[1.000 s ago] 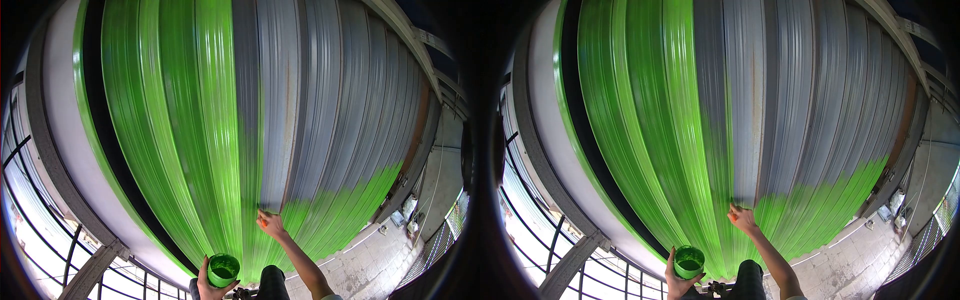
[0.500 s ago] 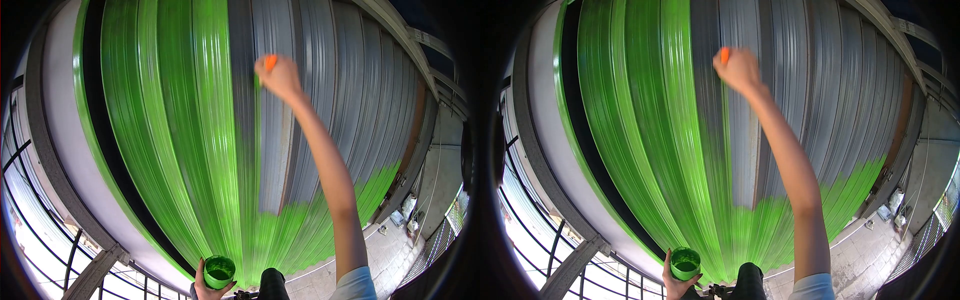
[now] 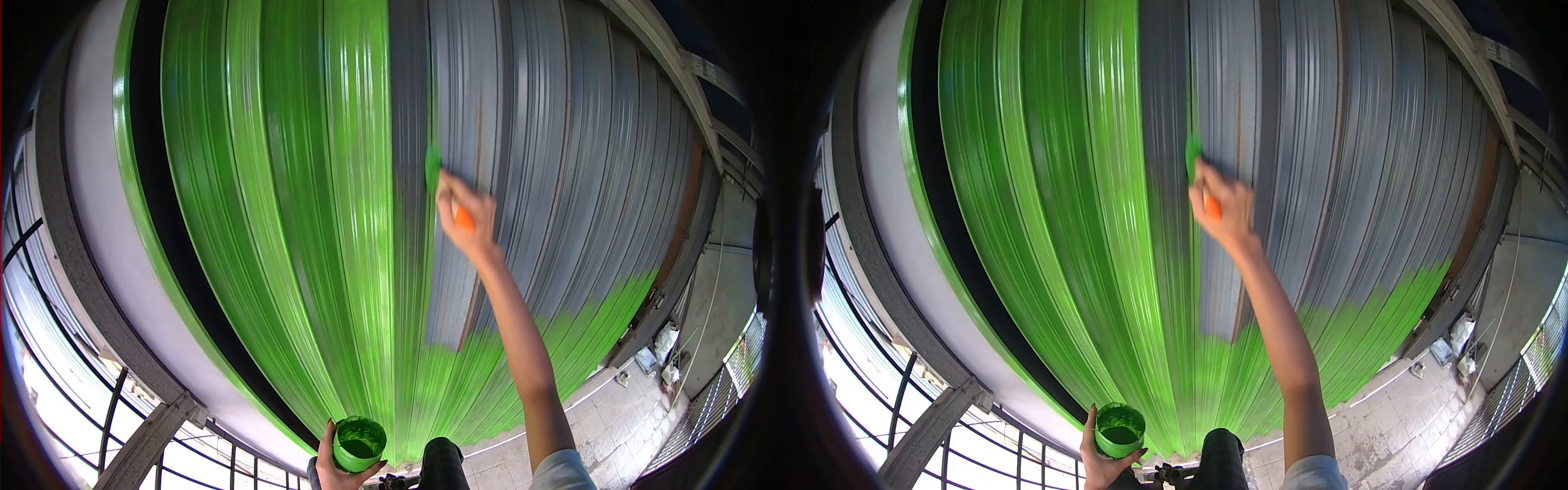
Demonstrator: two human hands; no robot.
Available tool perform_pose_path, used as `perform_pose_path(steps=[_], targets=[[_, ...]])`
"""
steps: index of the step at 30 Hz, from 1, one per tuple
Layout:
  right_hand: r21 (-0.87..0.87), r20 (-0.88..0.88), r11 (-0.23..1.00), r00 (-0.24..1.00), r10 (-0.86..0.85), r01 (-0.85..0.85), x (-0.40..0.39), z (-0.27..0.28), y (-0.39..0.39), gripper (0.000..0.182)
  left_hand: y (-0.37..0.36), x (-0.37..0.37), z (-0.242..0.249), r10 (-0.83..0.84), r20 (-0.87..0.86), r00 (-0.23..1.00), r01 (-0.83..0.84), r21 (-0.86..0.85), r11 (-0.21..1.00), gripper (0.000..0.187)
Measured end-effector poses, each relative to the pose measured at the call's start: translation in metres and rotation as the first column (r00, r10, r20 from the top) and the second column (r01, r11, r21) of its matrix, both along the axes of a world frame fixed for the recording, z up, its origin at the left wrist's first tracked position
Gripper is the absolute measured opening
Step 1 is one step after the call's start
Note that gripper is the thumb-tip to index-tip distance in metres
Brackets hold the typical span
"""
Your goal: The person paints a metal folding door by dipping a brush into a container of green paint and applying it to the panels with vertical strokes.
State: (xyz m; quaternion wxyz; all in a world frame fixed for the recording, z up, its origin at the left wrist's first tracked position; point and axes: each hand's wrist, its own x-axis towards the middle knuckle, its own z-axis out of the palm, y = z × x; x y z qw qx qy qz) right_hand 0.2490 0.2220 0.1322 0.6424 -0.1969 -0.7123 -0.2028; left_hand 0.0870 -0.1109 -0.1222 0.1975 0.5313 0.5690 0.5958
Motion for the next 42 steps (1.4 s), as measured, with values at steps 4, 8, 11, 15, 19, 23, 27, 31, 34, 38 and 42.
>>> perform_pose_path(steps=[4, 8, 11, 15, 19, 23, 27, 31, 34, 38, 42], targets=[[-0.053, 0.109, 0.996, 0.992, -0.059, 0.065, 0.001, -0.091, 0.0, 0.033, -0.001, 0.001, 0.008, 0.018, -0.023, 1.0, -0.018, -0.018, 1.0, 0.1], [-0.081, 0.199, 0.992, 0.977, -0.075, 0.093, 0.002, -0.177, -0.015, 0.038, -0.008, 0.007, 0.01, 0.015, 0.031, 0.999, -0.013, -0.068, 0.998, 0.1], [-0.211, 0.362, 0.968, 0.931, -0.049, 0.133, 0.011, -0.25, -0.02, 0.04, -0.013, 0.01, 0.008, 0.027, 0.033, 0.999, -0.024, -0.075, 0.997, 0.1], [-0.453, 0.444, 0.882, 0.89, 0.1, 0.126, 0.014, -0.287, -0.036, 0.032, -0.016, 0.006, 0.0, 0.047, 0.002, 0.999, -0.046, -0.048, 0.998, 0.099], [-0.6, 0.533, 0.775, 0.822, 0.201, 0.199, 0.005, -0.253, -0.021, 0.009, -0.014, 0.005, 0.008, 0.025, 0.058, 0.998, -0.025, 0.002, 1.0, 0.102], [-0.54, 0.472, 0.831, 0.865, 0.168, 0.133, 0.0, -0.114, 0.001, 0.019, -0.015, 0.005, 0.007, 0.054, 0.019, 0.998, -0.054, 0.019, 0.998, 0.108], [-0.428, 0.205, 0.904, 0.972, 0.119, -0.02, 0.014, 0.041, -0.016, 0.013, -0.013, 0.003, -0.001, 0.043, 0.06, 0.997, -0.046, 0.037, 0.998, 0.107], [-0.157, -0.129, 0.917, 0.928, 0.35, -0.367, 0.02, 0.124, -0.012, 0.019, -0.01, 0.003, -0.004, 0.084, -0.034, 0.996, -0.082, 0.04, 0.996, 0.108], [-0.064, -0.306, 0.825, 0.798, 0.519, -0.561, 0.015, 0.136, -0.024, 0.024, -0.011, 0.006, -0.001, 0.021, 0.123, 0.992, -0.016, -0.043, 0.999, 0.1], [-0.211, -0.313, 0.714, 0.738, 0.598, -0.667, 0.01, 0.056, 0.014, 0.024, -0.013, 0.004, 0.006, 0.028, 0.05, 0.998, -0.025, -0.06, 0.998, 0.1], [-0.321, -0.389, 0.568, 0.652, 0.651, -0.758, 0.019, -0.05, 0.018, 0.023, -0.009, -0.003, 0.005, 0.047, -0.039, 0.998, -0.048, -0.026, 0.998, 0.1]])
